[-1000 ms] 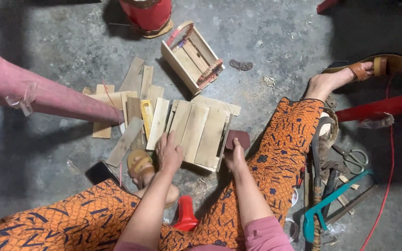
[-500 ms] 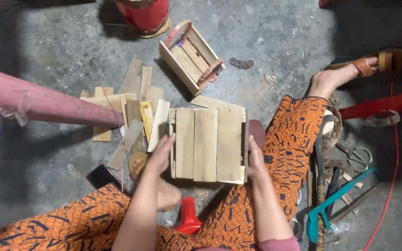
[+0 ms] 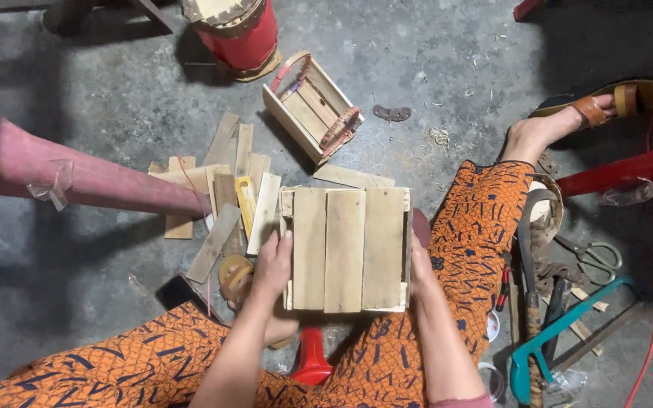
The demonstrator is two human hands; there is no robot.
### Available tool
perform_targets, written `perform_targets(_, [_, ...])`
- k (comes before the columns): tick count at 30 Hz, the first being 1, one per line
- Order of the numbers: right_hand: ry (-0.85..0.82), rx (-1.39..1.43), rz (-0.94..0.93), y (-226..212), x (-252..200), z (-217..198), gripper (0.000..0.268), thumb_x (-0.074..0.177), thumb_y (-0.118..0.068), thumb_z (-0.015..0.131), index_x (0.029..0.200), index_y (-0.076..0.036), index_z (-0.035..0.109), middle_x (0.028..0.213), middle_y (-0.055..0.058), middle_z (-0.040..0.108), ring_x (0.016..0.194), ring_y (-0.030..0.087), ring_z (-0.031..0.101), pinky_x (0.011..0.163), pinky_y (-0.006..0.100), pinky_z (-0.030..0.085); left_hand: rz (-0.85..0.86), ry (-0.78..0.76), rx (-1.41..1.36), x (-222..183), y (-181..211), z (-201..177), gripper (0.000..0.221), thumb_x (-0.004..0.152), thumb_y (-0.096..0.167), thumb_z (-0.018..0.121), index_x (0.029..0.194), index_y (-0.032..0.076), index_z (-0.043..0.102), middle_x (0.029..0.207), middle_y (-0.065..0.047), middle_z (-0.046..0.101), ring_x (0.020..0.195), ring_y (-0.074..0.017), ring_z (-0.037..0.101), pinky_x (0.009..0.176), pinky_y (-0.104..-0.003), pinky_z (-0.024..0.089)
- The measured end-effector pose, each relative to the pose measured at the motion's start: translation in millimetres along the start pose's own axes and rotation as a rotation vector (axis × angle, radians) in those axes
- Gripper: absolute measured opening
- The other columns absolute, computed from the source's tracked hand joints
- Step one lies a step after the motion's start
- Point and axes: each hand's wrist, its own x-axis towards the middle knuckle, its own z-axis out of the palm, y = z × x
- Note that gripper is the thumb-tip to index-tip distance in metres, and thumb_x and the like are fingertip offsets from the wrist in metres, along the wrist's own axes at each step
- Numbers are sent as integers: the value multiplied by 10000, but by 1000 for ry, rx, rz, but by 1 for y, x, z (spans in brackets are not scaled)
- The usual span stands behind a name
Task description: Sanding small wooden slats and assembling them into a small wooden box or frame.
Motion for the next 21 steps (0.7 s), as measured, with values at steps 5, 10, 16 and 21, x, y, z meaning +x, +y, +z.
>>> perform_targets(5, [-83,132,-68,9,-14,-1,546,979,-554,581,1252,-93,685,1192,183,666,1076,297,606,918,501,528,81,59,-364,-10,57,-5,681,1061,506,285,1444,-11,508,1421,-223,540,1311,-327,465,1188,-512,294])
perform_targets(10, [-144,264,-210,11,-21,4,420,978,-482,603,1099,-98,725,1020,163,728,918,273,678,823,503,576,325,124,-347,-18,40,-3,565,1018,416,322,1269,15,631,1191,-133,663,1113,-232,574,1037,-380,424])
perform_targets(16, [-138,-238,-229,-82,-92,23,585,937,-515,619,1208,0,691,1198,237,675,1158,308,602,1060,495,406,301,-182,-9,-30,105,-59,656,948,500,466,1369,22,622,1189,-199,745,1168,-280,635,1070,-445,423])
perform_targets(21, [-256,-882,-200,-101,-104,37,751,927,-621,572,1374,-19,611,1383,227,608,1374,304,513,1216,478,302,59,-514,345,-27,18,-19,420,1023,358,441,1179,153,773,1125,-119,782,1106,-288,712,1010,-476,503])
